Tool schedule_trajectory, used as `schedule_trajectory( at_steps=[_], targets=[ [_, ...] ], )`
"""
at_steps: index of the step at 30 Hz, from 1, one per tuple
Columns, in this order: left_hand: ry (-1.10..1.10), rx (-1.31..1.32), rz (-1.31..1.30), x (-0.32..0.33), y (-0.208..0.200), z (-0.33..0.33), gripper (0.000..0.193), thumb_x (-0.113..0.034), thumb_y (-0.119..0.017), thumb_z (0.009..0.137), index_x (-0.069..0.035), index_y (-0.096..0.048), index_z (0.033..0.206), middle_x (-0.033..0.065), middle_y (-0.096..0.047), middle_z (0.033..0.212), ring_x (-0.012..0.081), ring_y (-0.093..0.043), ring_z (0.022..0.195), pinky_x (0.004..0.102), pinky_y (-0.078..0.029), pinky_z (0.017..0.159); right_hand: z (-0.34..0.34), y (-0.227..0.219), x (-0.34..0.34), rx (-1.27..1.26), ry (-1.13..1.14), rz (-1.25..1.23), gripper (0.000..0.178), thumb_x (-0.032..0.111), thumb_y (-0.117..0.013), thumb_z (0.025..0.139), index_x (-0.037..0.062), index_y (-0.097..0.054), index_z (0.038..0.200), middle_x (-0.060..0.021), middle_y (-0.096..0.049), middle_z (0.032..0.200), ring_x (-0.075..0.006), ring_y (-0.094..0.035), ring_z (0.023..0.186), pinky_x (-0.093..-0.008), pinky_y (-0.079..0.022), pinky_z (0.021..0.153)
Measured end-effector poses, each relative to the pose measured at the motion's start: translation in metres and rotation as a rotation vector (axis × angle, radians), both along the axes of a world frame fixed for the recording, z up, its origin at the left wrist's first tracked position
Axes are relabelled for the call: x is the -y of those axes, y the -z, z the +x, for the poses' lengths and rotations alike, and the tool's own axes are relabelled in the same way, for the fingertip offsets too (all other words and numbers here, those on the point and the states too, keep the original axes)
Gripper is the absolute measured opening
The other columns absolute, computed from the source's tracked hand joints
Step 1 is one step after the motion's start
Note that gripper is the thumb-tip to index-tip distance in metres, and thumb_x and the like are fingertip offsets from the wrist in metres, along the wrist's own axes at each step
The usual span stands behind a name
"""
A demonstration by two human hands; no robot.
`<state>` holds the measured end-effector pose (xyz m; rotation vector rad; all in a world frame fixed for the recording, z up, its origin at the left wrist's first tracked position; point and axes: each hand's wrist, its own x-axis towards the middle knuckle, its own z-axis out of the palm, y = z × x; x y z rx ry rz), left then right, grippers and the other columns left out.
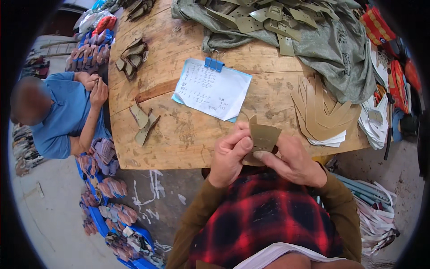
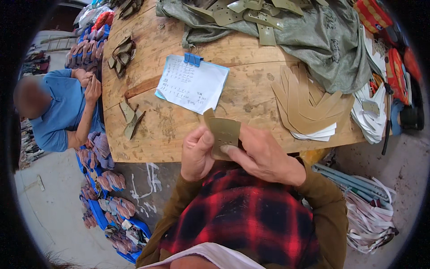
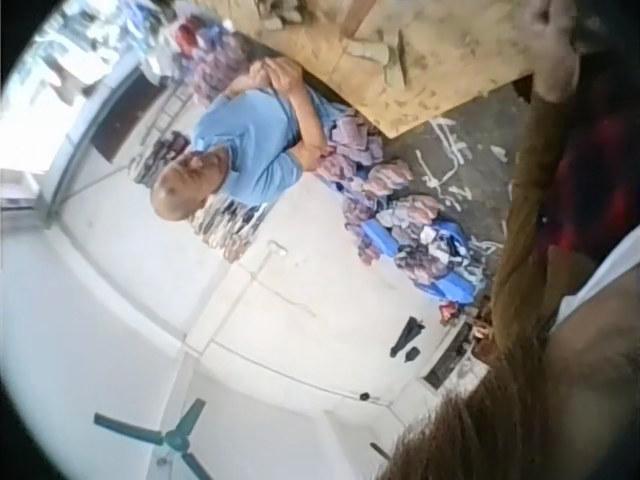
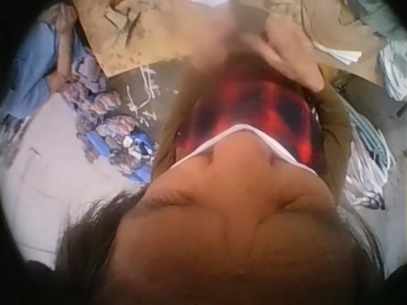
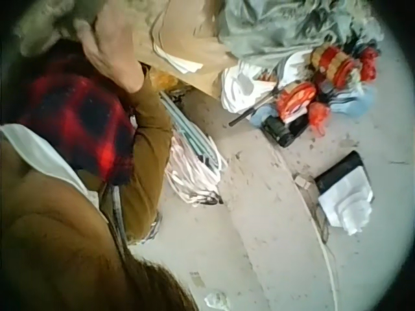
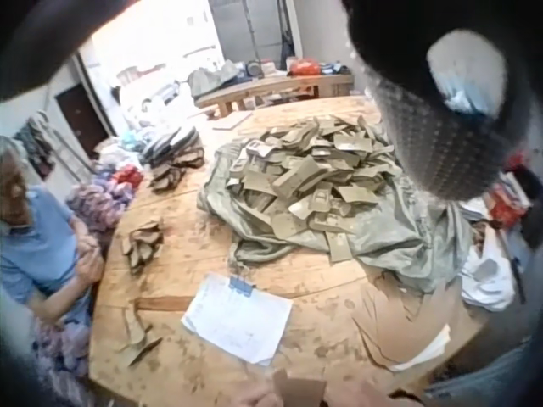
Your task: The person assembles shoe components by hand at a wooden workbench. They pick up a cardboard template and a piece of green material, align them, and fold the material around the template. The person uses a hammer to tap the folded material, then places the finished piece on the table. This process is repeated with multiple units throughout the clip.
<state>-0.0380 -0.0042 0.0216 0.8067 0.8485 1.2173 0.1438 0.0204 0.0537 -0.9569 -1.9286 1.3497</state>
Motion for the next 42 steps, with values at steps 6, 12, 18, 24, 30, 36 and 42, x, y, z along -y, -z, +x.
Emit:
schedule_trajectory(
  at_steps=[6, 12, 18, 24, 30, 36, 42],
  targets=[
    [-0.102, -0.369, 0.050, -0.013, -0.004, 0.001, 0.023, -0.020, -0.062, 0.097, 0.001, -0.065, 0.090, 0.0007, -0.057, 0.084, 0.0076, -0.047, 0.073, 0.0225, -0.040, 0.068, -0.006, 0.013, 0.007, 0.084, -0.075, -0.029, 0.030, 0.007, -0.062, 0.085, -0.0002, -0.054, 0.112, -0.0214, -0.059, 0.094, -0.0422, -0.059, 0.083, -0.0463, -0.046, 0.069],
    [-0.097, 0.030, -0.081, -0.031, -0.008, 0.003, 0.024, -0.022, -0.057, 0.099, 0.000, -0.066, 0.100, 0.0016, -0.062, 0.087, 0.0072, -0.051, 0.076, 0.0207, -0.041, 0.069, -0.006, 0.007, -0.006, 0.038, 0.030, -0.062, 0.026, 0.008, -0.062, 0.088, -0.0004, -0.054, 0.111, -0.0200, -0.060, 0.092, -0.0405, -0.058, 0.082, -0.0454, -0.045, 0.068],
    [0.272, -0.224, -0.231, -0.013, 0.003, -0.020, 0.032, -0.010, -0.050, 0.100, 0.005, -0.056, 0.127, 0.0077, -0.066, 0.112, 0.0134, -0.061, 0.101, 0.0299, -0.049, 0.088, -0.005, 0.015, -0.010, 0.134, 0.036, 0.179, 0.029, 0.004, -0.062, 0.085, -0.0019, -0.052, 0.112, -0.0210, -0.059, 0.093, -0.0414, -0.058, 0.083, -0.0454, -0.046, 0.068],
    [0.377, -0.413, 0.083, -0.022, 0.003, -0.023, 0.037, -0.008, -0.062, 0.091, 0.004, -0.058, 0.126, 0.0138, -0.066, 0.119, 0.0203, -0.061, 0.112, 0.0331, -0.050, 0.093, -0.004, 0.020, -0.010, 0.265, -0.112, 0.202, 0.032, 0.001, -0.063, 0.083, -0.0054, -0.049, 0.111, -0.0235, -0.057, 0.100, -0.0402, -0.059, 0.087, -0.0437, -0.049, 0.068],
    [0.040, -0.616, 0.471, -0.022, 0.003, -0.026, 0.056, -0.008, -0.076, 0.080, 0.000, -0.055, 0.131, 0.0190, -0.057, 0.133, 0.0320, -0.058, 0.122, 0.0356, -0.049, 0.097, -0.016, 0.014, -0.008, -0.134, 0.193, -0.038, 0.043, 0.008, -0.064, 0.089, -0.0015, -0.048, 0.128, -0.0152, -0.063, 0.104, -0.0267, -0.065, 0.092, -0.0325, -0.052, 0.077],
    [0.005, -0.555, 0.754, -0.010, 0.017, -0.029, 0.048, -0.023, -0.078, 0.078, 0.002, -0.052, 0.110, 0.0331, -0.034, 0.146, 0.0484, -0.045, 0.129, 0.0482, -0.049, 0.098, -0.003, 0.027, -0.021, -0.208, -0.008, -0.748, 0.026, 0.017, -0.057, 0.098, -0.0047, -0.064, 0.111, -0.0078, -0.068, 0.097, -0.0127, -0.063, 0.088, -0.0269, -0.051, 0.081],
    [-0.031, -0.800, 0.866, -0.009, 0.025, -0.030, 0.038, -0.014, -0.077, 0.080, 0.001, -0.045, 0.094, 0.0355, -0.031, 0.145, 0.0500, -0.044, 0.129, 0.0458, -0.056, 0.090, -0.021, 0.040, -0.015, -0.275, 0.240, -0.530, 0.022, 0.014, -0.062, 0.095, -0.0052, -0.069, 0.102, -0.0050, -0.069, 0.082, -0.0080, -0.061, 0.076, -0.0245, -0.050, 0.069]
  ],
)
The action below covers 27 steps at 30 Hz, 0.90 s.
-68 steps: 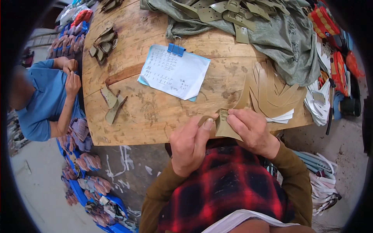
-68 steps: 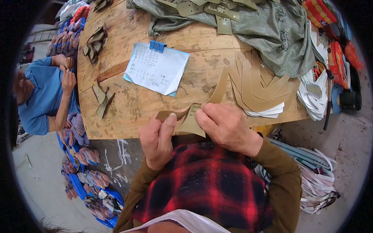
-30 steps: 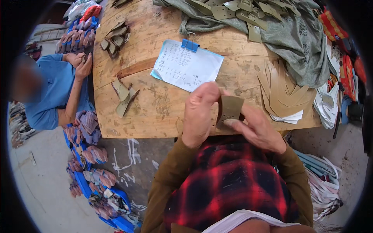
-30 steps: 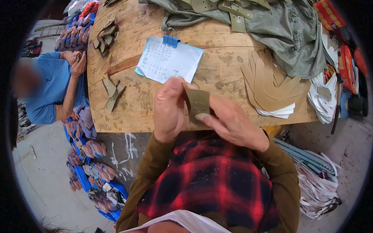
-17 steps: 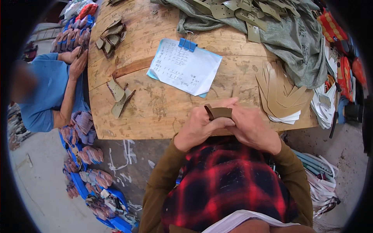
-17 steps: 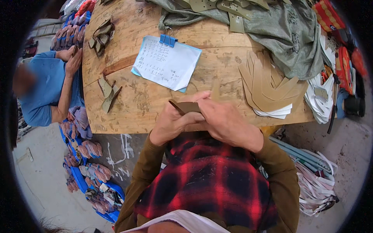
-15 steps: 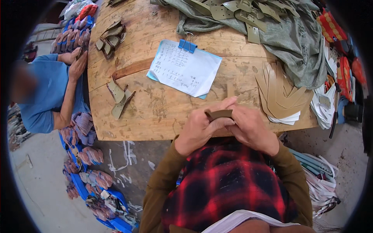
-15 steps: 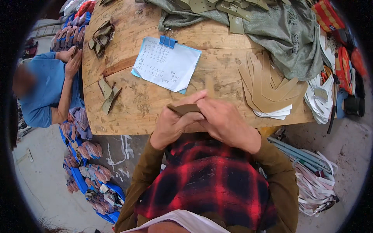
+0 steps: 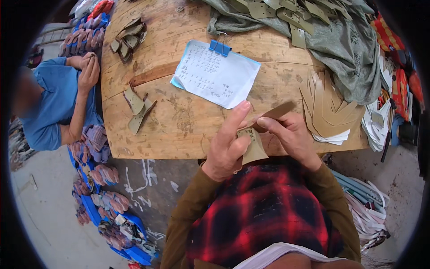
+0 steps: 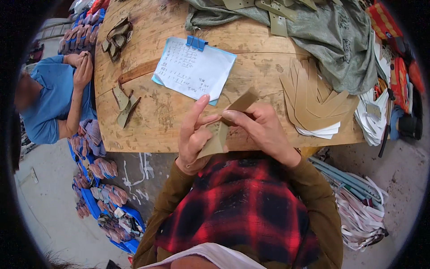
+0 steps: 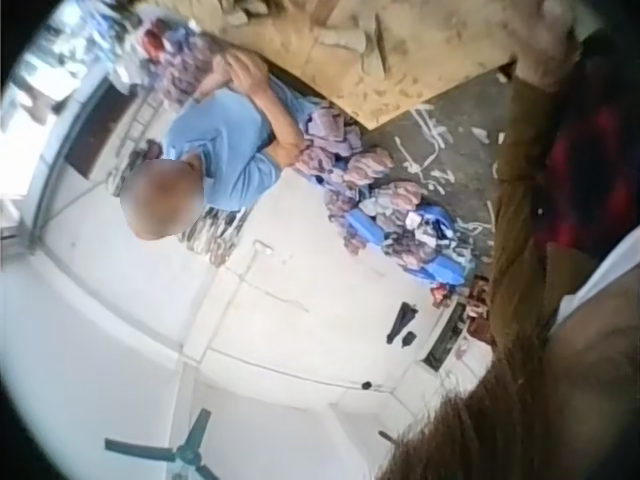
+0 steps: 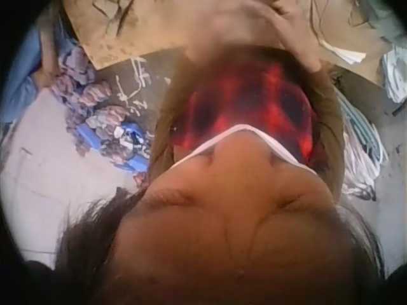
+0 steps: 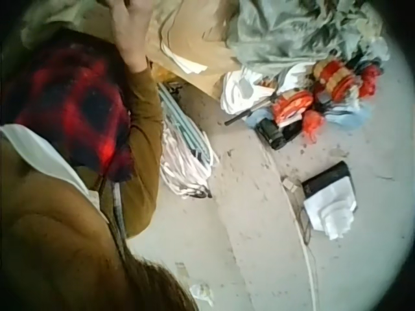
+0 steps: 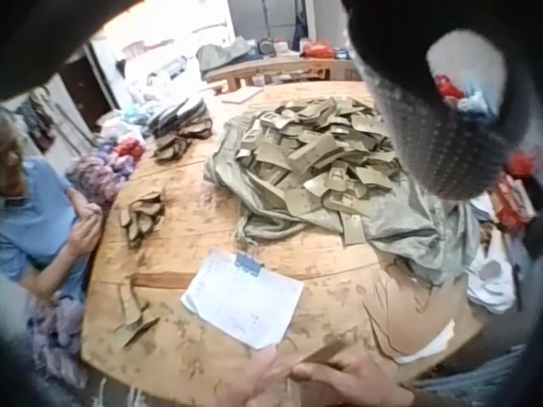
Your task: The person assembles shoe components by hand at a wooden workbench. They pick up a cardboard template and a piece of green material, align them, and fold the material around the template. The person uses a hammer to tap the folded material, then places the finished piece on the table. This process is repeated with multiple units throughout the clip.
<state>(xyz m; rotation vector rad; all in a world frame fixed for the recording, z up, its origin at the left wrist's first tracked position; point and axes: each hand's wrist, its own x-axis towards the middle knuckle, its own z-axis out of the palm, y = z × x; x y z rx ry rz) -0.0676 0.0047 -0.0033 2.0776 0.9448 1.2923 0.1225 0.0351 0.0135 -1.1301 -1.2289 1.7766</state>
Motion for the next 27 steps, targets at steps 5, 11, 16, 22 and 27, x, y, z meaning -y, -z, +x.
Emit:
schedule_trajectory(
  at_steps=[5, 11, 16, 22, 27],
  targets=[
    [-0.038, -0.079, -0.066, 0.007, 0.006, 0.003, 0.039, -0.007, -0.076, 0.079, 0.000, -0.040, 0.089, 0.0379, -0.040, 0.139, 0.0499, -0.053, 0.121, 0.0461, -0.055, 0.091, -0.005, -0.007, 0.010, 0.214, 0.087, 0.272, 0.016, 0.010, -0.061, 0.094, -0.0037, -0.069, 0.098, -0.0064, -0.066, 0.072, -0.0071, -0.058, 0.065, -0.0254, -0.046, 0.058],
    [-0.173, -0.040, -0.022, 0.005, 0.015, 0.021, 0.024, 0.004, -0.062, 0.073, -0.002, -0.043, 0.085, 0.0293, -0.053, 0.132, 0.0346, -0.063, 0.077, 0.0372, -0.053, 0.063, -0.008, -0.028, 0.016, 0.273, 0.118, 0.289, 0.015, 0.008, -0.059, 0.096, -0.0042, -0.067, 0.099, -0.0053, -0.063, 0.071, -0.0071, -0.055, 0.063, -0.0262, -0.044, 0.055],
    [-0.156, -0.066, 0.005, 0.004, 0.022, 0.022, 0.026, 0.006, -0.062, 0.068, -0.003, -0.045, 0.086, 0.0223, -0.060, 0.125, 0.0309, -0.066, 0.076, 0.0375, -0.054, 0.061, -0.006, -0.030, 0.020, 0.190, 0.180, 0.232, 0.016, 0.008, -0.058, 0.096, -0.0049, -0.067, 0.100, -0.0039, -0.061, 0.073, -0.0059, -0.053, 0.068, -0.0236, -0.044, 0.060],
    [-0.146, -0.150, -0.064, 0.006, 0.014, 0.023, 0.026, 0.002, -0.069, 0.073, -0.001, -0.050, 0.091, 0.0184, -0.066, 0.109, 0.0337, -0.067, 0.088, 0.0370, -0.055, 0.069, 0.010, -0.039, 0.026, 0.228, 0.126, 0.140, 0.021, 0.011, -0.056, 0.097, -0.0058, -0.067, 0.103, -0.0051, -0.066, 0.081, -0.0074, -0.057, 0.076, -0.0231, -0.046, 0.067],
    [-0.184, -0.228, -0.096, 0.008, 0.017, 0.025, 0.026, 0.001, -0.072, 0.076, -0.002, -0.053, 0.094, 0.0156, -0.067, 0.104, 0.0306, -0.068, 0.085, 0.0359, -0.054, 0.067, 0.010, -0.049, 0.030, 0.070, 0.223, 0.050, 0.028, 0.015, -0.050, 0.099, -0.0059, -0.067, 0.108, -0.0080, -0.070, 0.094, -0.0112, -0.063, 0.083, -0.0259, -0.050, 0.076]
  ],
)
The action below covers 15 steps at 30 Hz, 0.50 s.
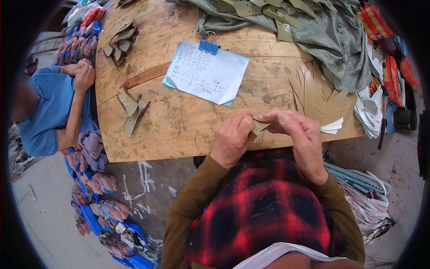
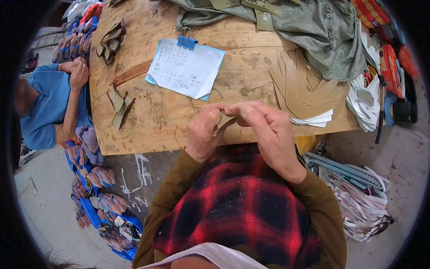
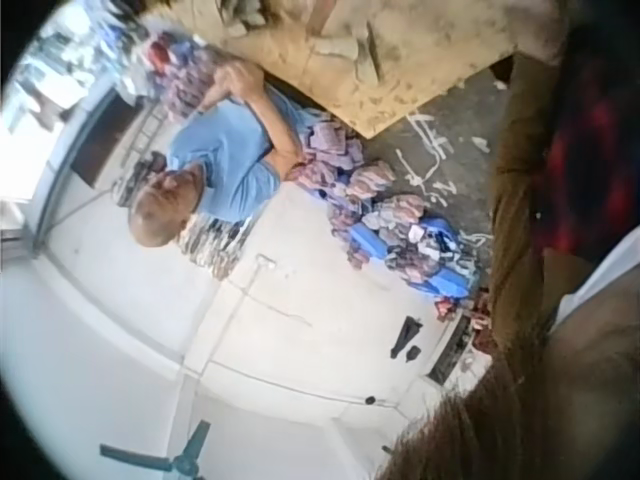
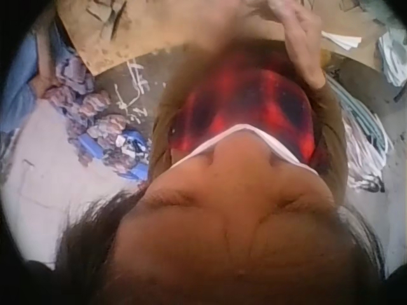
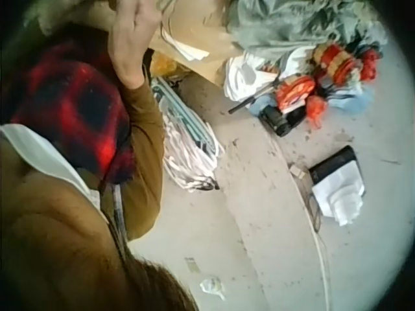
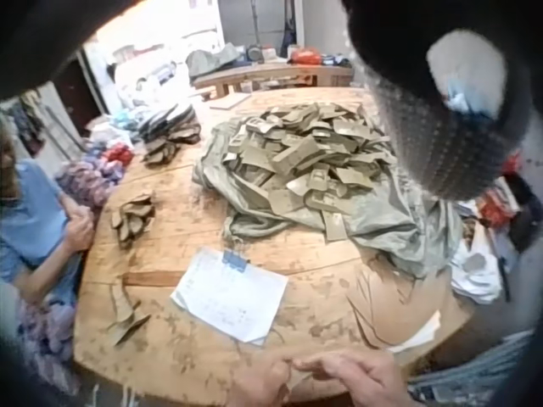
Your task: The person assembles shoe components by hand at a wooden workbench. They pick up a cardboard template and a piece of green material, align them, and fold the material around the template. The person uses a hammer to tap the folded material, then places the finished piece on the table. This process is repeated with multiple units throughout the clip.
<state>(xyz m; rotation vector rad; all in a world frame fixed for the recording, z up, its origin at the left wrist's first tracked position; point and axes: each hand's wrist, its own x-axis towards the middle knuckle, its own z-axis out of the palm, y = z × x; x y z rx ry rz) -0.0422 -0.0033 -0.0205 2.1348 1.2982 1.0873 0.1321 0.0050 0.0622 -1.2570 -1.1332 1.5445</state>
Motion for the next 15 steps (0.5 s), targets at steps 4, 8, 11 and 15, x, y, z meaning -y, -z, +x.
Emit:
schedule_trajectory(
  at_steps=[4, 8, 11, 15],
  targets=[
    [-0.104, -0.078, -0.152, 0.001, -0.007, 0.001, 0.021, -0.003, -0.070, 0.083, -0.002, -0.057, 0.099, 0.0132, -0.068, 0.096, 0.0289, -0.066, 0.080, 0.0361, -0.051, 0.062, 0.014, -0.012, -0.006, -0.059, 0.118, 0.016, 0.030, 0.017, -0.051, 0.100, -0.0060, -0.063, 0.115, -0.0092, -0.070, 0.098, -0.0123, -0.064, 0.084, -0.0265, -0.051, 0.079],
    [-0.113, 0.052, -0.515, 0.004, -0.006, -0.001, 0.029, -0.027, -0.064, 0.092, -0.004, -0.054, 0.107, 0.0135, -0.063, 0.091, 0.0396, -0.061, 0.071, 0.0454, -0.049, 0.060, 0.026, 0.033, -0.028, -0.085, -0.100, 0.014, 0.024, 0.016, -0.056, 0.098, -0.0039, -0.066, 0.107, -0.0052, -0.066, 0.087, -0.0088, -0.058, 0.073, -0.0240, -0.048, 0.069],
    [0.031, 0.274, -0.651, 0.007, -0.014, -0.002, 0.033, -0.030, -0.059, 0.095, -0.002, -0.054, 0.111, 0.0153, -0.064, 0.090, 0.0397, -0.062, 0.074, 0.0445, -0.050, 0.064, 0.023, 0.047, -0.031, -0.174, -0.395, -0.097, 0.018, 0.016, -0.061, 0.095, -0.0007, -0.068, 0.094, -0.0006, -0.061, 0.075, -0.0051, -0.053, 0.065, -0.0213, -0.043, 0.060],
    [0.175, 0.360, -0.748, 0.009, -0.033, 0.003, 0.033, -0.027, -0.058, 0.096, -0.001, -0.055, 0.115, 0.0183, -0.065, 0.092, 0.0365, -0.064, 0.082, 0.0408, -0.050, 0.071, 0.014, 0.048, -0.024, -0.153, -0.261, -0.186, 0.020, 0.017, -0.066, 0.093, 0.0032, -0.065, 0.078, 0.0041, -0.056, 0.064, -0.0023, -0.049, 0.058, -0.0195, -0.038, 0.053]
  ],
)
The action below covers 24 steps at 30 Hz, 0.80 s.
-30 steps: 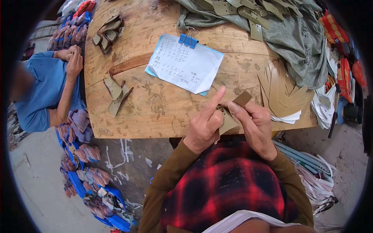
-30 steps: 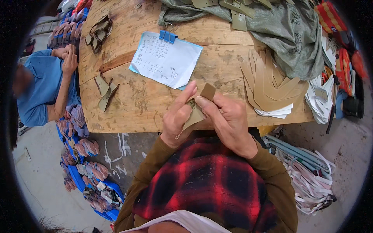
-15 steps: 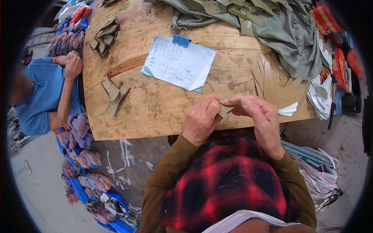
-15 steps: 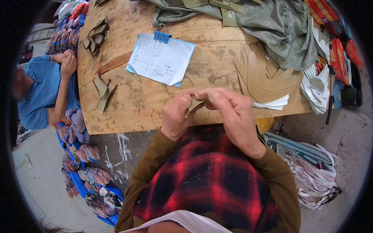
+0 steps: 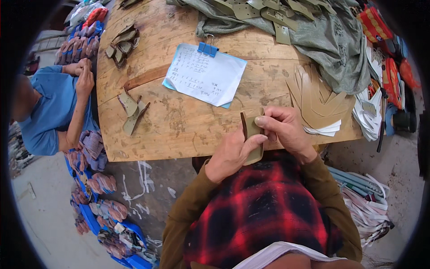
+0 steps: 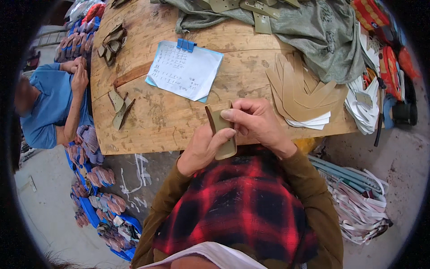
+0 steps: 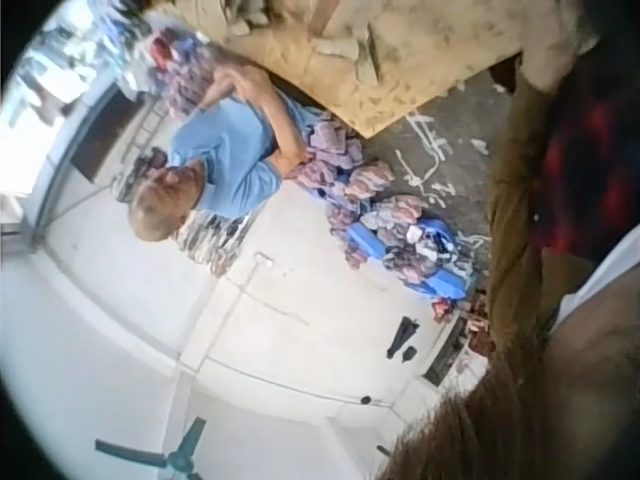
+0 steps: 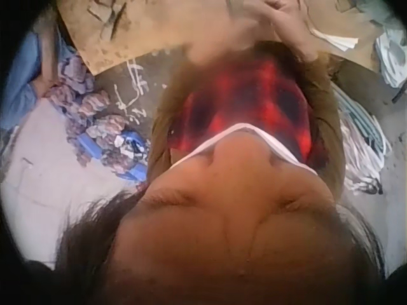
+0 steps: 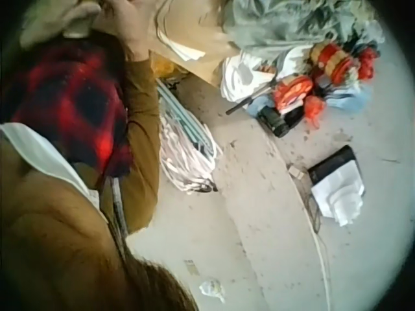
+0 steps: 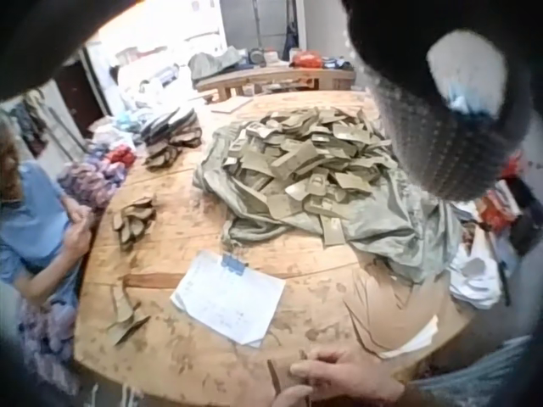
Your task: The person assembles shoe components by hand at a wooden workbench. They pick up a cardboard template and a piece of green material, align them, and fold the material around the template. The person uses a hammer to tap the folded material, then places the finished piece on the table. This process is repeated with multiple units throughout the clip.
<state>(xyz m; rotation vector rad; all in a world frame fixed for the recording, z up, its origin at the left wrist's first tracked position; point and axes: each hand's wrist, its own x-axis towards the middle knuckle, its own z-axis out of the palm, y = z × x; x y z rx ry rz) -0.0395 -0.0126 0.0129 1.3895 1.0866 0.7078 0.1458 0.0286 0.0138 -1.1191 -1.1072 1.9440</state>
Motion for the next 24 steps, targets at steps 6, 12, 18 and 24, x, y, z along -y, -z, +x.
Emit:
schedule_trajectory(
  at_steps=[6, 12, 18, 24],
  targets=[
    [-0.093, -0.196, -0.087, -0.008, -0.025, -0.006, 0.028, -0.023, -0.058, 0.095, 0.001, -0.059, 0.109, 0.0204, -0.066, 0.091, 0.0331, -0.065, 0.082, 0.0384, -0.049, 0.074, -0.014, 0.005, 0.002, -0.197, 0.281, -0.024, 0.019, 0.017, -0.061, 0.096, 0.0042, -0.064, 0.082, 0.0029, -0.056, 0.064, -0.0032, -0.049, 0.054, -0.0201, -0.038, 0.049],
    [-0.490, -0.652, 0.197, -0.035, -0.025, -0.109, 0.033, -0.023, -0.052, 0.099, 0.003, -0.060, 0.117, 0.0173, -0.068, 0.102, 0.0268, -0.065, 0.086, 0.0318, -0.049, 0.074, 0.084, -0.006, -0.004, 0.428, 0.525, 0.399, 0.014, 0.014, -0.060, 0.094, 0.0013, -0.061, 0.089, -0.0026, -0.059, 0.076, -0.0114, -0.056, 0.064, -0.0263, -0.043, 0.056],
    [-0.645, -0.863, 0.531, -0.029, -0.011, -0.148, 0.047, -0.025, -0.050, 0.100, 0.004, -0.047, 0.136, 0.0185, -0.053, 0.136, 0.0233, -0.051, 0.124, 0.0336, -0.038, 0.103, 0.108, 0.001, 0.023, 1.174, 0.138, 0.831, 0.015, 0.009, -0.069, 0.079, 0.0028, -0.060, 0.090, -0.0101, -0.052, 0.083, -0.0293, -0.052, 0.085, -0.0379, -0.042, 0.074],
    [-0.265, -0.279, 0.198, -0.017, 0.005, -0.034, 0.033, -0.017, -0.054, 0.098, 0.001, -0.057, 0.125, 0.0127, -0.065, 0.113, 0.0188, -0.062, 0.101, 0.0316, -0.049, 0.087, 0.108, 0.010, 0.024, 1.108, 0.211, 0.806, 0.019, 0.008, -0.070, 0.077, 0.0035, -0.058, 0.091, -0.0110, -0.049, 0.084, -0.0312, -0.050, 0.085, -0.0390, -0.040, 0.074]
  ],
)
